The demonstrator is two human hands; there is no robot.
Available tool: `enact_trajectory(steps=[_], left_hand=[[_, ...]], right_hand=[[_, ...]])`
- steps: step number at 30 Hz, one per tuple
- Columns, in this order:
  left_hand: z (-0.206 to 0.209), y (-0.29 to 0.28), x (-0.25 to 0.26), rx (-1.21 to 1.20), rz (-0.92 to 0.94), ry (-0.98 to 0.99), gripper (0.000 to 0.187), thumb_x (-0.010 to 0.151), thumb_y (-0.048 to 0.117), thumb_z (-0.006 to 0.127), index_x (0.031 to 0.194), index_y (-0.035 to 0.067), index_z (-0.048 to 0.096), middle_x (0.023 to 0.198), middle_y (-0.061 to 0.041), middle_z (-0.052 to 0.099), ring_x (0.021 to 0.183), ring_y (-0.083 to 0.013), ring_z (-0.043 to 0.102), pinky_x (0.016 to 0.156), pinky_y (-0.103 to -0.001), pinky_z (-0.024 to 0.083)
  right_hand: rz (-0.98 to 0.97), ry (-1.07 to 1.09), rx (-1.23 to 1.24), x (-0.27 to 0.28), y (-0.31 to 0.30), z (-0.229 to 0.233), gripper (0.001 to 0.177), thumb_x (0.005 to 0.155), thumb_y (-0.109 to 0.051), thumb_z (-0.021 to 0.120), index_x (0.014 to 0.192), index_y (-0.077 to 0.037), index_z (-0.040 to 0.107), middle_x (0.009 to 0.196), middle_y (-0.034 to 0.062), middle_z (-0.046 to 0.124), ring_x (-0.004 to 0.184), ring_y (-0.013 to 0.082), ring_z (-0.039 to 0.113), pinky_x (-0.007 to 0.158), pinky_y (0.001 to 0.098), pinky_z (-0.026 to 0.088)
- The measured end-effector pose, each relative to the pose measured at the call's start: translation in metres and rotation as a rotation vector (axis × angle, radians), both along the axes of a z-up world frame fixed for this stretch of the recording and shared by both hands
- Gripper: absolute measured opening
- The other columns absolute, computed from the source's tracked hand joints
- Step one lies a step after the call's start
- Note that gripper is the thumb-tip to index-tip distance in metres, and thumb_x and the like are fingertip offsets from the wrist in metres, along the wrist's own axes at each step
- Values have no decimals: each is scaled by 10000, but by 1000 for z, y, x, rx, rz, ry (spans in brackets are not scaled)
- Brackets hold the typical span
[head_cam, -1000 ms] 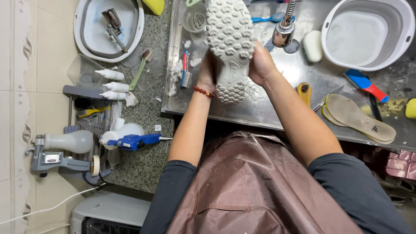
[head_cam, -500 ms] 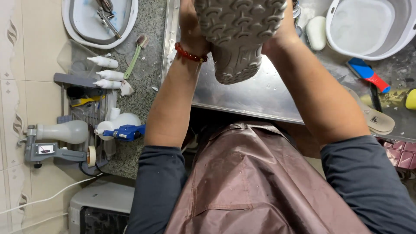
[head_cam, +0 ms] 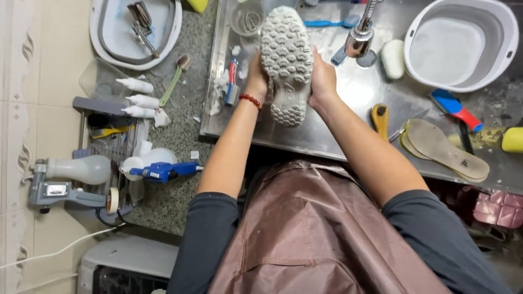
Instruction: Scrubbing and rinsing a shoe and its insoles in a stainless steel sink.
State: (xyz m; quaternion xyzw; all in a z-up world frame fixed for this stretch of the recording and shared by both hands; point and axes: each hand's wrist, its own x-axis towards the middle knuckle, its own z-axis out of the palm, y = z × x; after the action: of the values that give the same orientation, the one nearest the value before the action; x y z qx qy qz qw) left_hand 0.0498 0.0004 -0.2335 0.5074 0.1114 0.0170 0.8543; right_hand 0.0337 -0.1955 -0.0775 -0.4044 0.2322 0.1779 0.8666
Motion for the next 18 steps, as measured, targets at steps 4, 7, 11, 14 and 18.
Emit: enact_trajectory(steps=[4, 7, 11, 14, 18], left_hand=[[155, -21, -52, 336, -90, 87, 876, 989, 604, 478, 1605, 5, 308, 1577, -163, 437, 1426, -250, 456, 1115, -382, 394], [153, -34, -75, 443, -64, -54, 1073, 805, 435, 773, 1607, -1, 210, 1542, -204, 454, 1395, -274, 484, 1107, -395, 432], [170, -15, -65, 601, 58, -54, 1229, 653, 271, 975, 1594, -9, 236, 1439, -208, 574, 1275, -277, 628, 1079, -349, 535], [202, -7, -75, 1143, 75, -186, 1172, 636, 237, 1016, 1572, -2, 353, 1282, -175, 578, 1194, -290, 619, 1065, -361, 517], [246, -14, -75, 1263, 0, -329, 1213, 593, 268, 1025, 1555, -23, 345, 1240, -174, 534, 1158, -316, 612, 1018, -382, 529]], right_hand=[[-84, -125, 41, -1, -3, -47, 448, 1024, -352, 564, 1147, 62, 686, 1110, 162, 756, 964, 239, 747, 872, 392, 612], [-10, -327, -61, -31, -6, -98, 381, 1119, -318, 608, 1108, 62, 636, 1051, 112, 661, 924, 186, 633, 890, 358, 538], [351, -533, -758, -50, -18, -14, 341, 962, -308, 739, 1147, -23, 724, 954, 71, 747, 898, 193, 686, 822, 288, 536], [217, -414, -1226, -57, -21, 21, 444, 848, -356, 865, 1071, -18, 682, 1012, 107, 715, 991, 247, 700, 916, 320, 527], [-36, -1128, -1427, -23, -14, 30, 769, 669, -262, 865, 1292, 99, 594, 1228, 305, 598, 1196, 449, 522, 976, 487, 405]])
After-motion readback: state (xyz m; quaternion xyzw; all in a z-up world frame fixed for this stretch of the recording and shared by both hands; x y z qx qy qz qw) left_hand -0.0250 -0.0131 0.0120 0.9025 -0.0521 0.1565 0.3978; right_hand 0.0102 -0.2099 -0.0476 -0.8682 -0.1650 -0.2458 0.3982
